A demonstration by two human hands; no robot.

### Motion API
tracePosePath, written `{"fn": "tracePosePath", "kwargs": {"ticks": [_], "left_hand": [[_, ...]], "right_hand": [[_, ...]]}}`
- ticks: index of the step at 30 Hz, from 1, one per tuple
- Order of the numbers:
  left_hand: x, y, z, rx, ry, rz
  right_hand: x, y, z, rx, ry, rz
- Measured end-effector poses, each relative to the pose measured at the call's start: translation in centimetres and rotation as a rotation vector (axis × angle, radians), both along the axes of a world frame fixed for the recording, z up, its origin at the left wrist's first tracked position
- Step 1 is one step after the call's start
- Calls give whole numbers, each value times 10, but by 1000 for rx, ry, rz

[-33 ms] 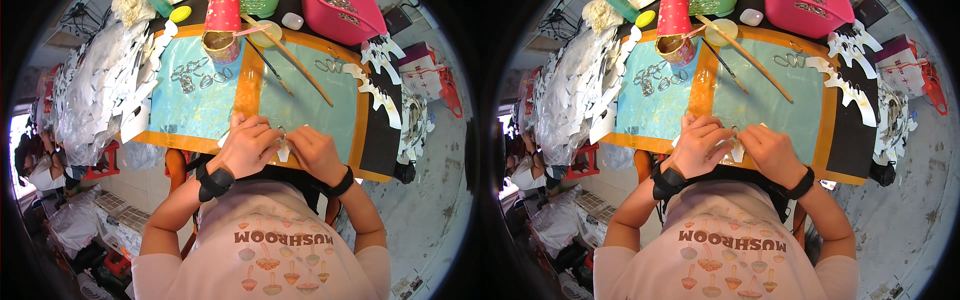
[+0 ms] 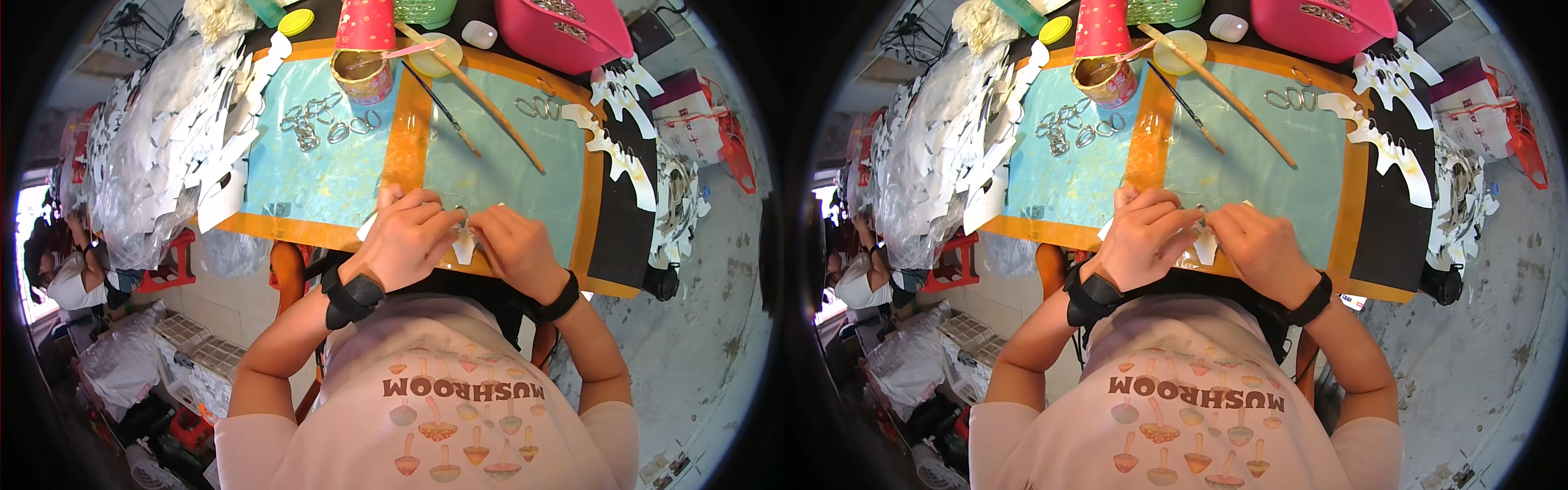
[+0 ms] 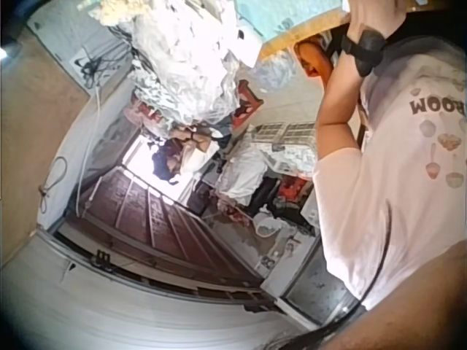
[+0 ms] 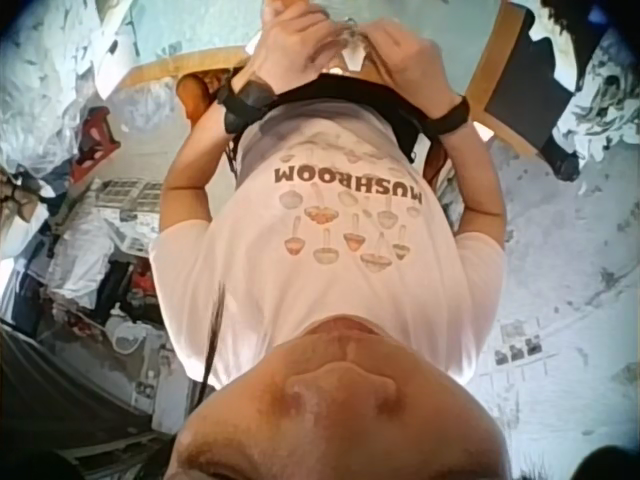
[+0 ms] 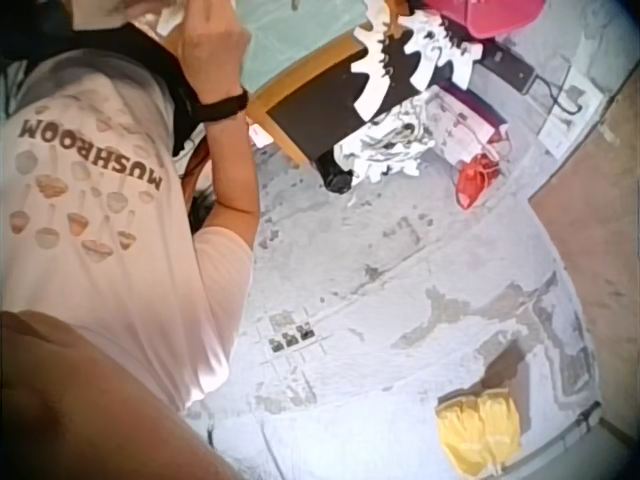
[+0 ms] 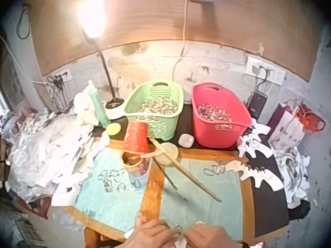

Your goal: Manually attaching small decorative silver metal rings to white cutout shoe upper components.

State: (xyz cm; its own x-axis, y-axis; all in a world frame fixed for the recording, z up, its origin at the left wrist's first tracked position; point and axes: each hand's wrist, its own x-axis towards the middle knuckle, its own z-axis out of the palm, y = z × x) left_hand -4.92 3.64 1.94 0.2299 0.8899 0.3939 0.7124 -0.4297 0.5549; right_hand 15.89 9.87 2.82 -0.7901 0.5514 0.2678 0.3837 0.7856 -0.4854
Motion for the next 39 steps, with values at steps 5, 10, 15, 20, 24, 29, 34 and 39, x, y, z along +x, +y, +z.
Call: {"fn": "tracePosePath", "kwargs": {"ticks": [5, 10, 15, 20, 24, 29, 34, 39], "left_hand": [[-2, 2, -2, 3, 45, -32], [-1, 0, -3, 25, 107, -14], [4, -1, -3, 49, 158, 4], [3, -1, -5, 57, 138, 8], [4, -2, -5, 57, 128, 16], [4, -4, -5, 59, 149, 16], [4, -5, -6, 60, 168, 23], [5, -5, -7, 69, 161, 28]], "right_hand": [[6, 5, 1, -254, 134, -32], [10, 1, 6, -548, 218, -203], [11, 3, 5, -435, 286, -240], [8, -2, 5, -236, 186, -25], [5, -3, 3, -166, 171, -67], [6, -3, 4, -93, 61, -49], [6, -4, 4, -151, 76, -66], [14, -1, -4, -316, 275, -101]]}}
